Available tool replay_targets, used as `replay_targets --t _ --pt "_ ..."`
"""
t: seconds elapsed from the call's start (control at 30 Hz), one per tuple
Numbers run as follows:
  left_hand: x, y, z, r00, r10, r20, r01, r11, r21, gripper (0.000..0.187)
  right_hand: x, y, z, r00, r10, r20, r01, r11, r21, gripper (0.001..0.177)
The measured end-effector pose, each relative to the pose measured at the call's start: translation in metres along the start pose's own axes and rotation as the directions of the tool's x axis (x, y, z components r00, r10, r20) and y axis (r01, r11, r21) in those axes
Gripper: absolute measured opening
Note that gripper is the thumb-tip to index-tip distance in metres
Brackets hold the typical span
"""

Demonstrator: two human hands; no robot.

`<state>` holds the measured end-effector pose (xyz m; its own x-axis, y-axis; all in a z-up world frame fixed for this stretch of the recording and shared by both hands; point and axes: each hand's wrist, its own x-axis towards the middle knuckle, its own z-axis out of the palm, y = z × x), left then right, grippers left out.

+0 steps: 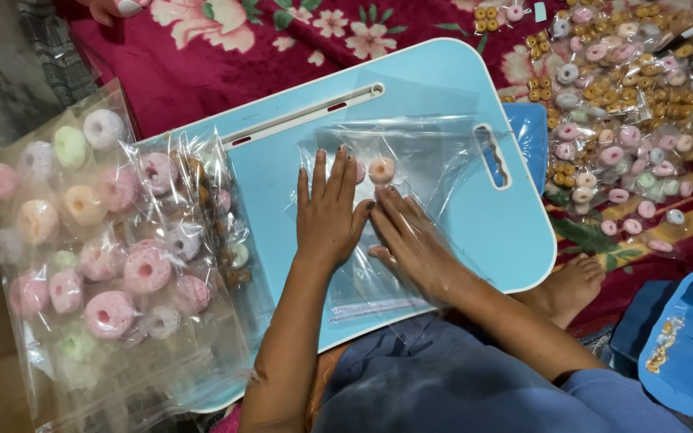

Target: Packaging small donut-shaped charms into plastic bags on a portable table.

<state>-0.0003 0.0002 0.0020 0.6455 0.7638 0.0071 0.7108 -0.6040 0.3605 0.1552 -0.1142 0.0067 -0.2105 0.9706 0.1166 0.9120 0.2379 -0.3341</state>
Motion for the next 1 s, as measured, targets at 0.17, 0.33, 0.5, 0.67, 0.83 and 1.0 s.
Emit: replay_targets --t 0.17,0.33,0.5,0.67,0.83,1.0 --pt "-0.001 0.002 -0.002 1.0 0.006 0.011 -0.006 1.0 0.025 0.068 0.001 -0.007 0.0 0.986 0.166 -0.002 -0.166 0.985 0.05 0.072" --pt "-0.001 0.003 -0.004 1.0 0.002 0.027 -0.002 1.0 0.02 0.075 0.012 -0.008 -0.005 0.967 0.236 0.096 -0.231 0.971 -0.064 0.081" --pt "-0.001 -0.003 0.004 1.0 0.01 0.014 -0.011 0.999 0.033 0.077 0.013 0.0 0.011 0.969 0.235 0.079 -0.216 0.957 -0.195 0.089" --pt "0.0 -0.001 0.002 1.0 -0.012 0.019 0.012 1.0 0.025 0.076 0.013 0.006 0.016 0.947 0.276 0.164 -0.232 0.941 -0.245 0.096" --pt "-0.001 0.0 0.001 1.0 -0.009 -0.003 0.01 1.0 0.03 0.073 0.012 0.007 0.019 0.955 0.265 0.131 -0.222 0.936 -0.272 0.096" --pt "0.0 0.001 0.002 1.0 -0.021 -0.008 0.021 1.0 0.02 0.073 -0.005 0.004 0.004 0.99 0.136 0.028 -0.128 0.974 -0.184 0.09"
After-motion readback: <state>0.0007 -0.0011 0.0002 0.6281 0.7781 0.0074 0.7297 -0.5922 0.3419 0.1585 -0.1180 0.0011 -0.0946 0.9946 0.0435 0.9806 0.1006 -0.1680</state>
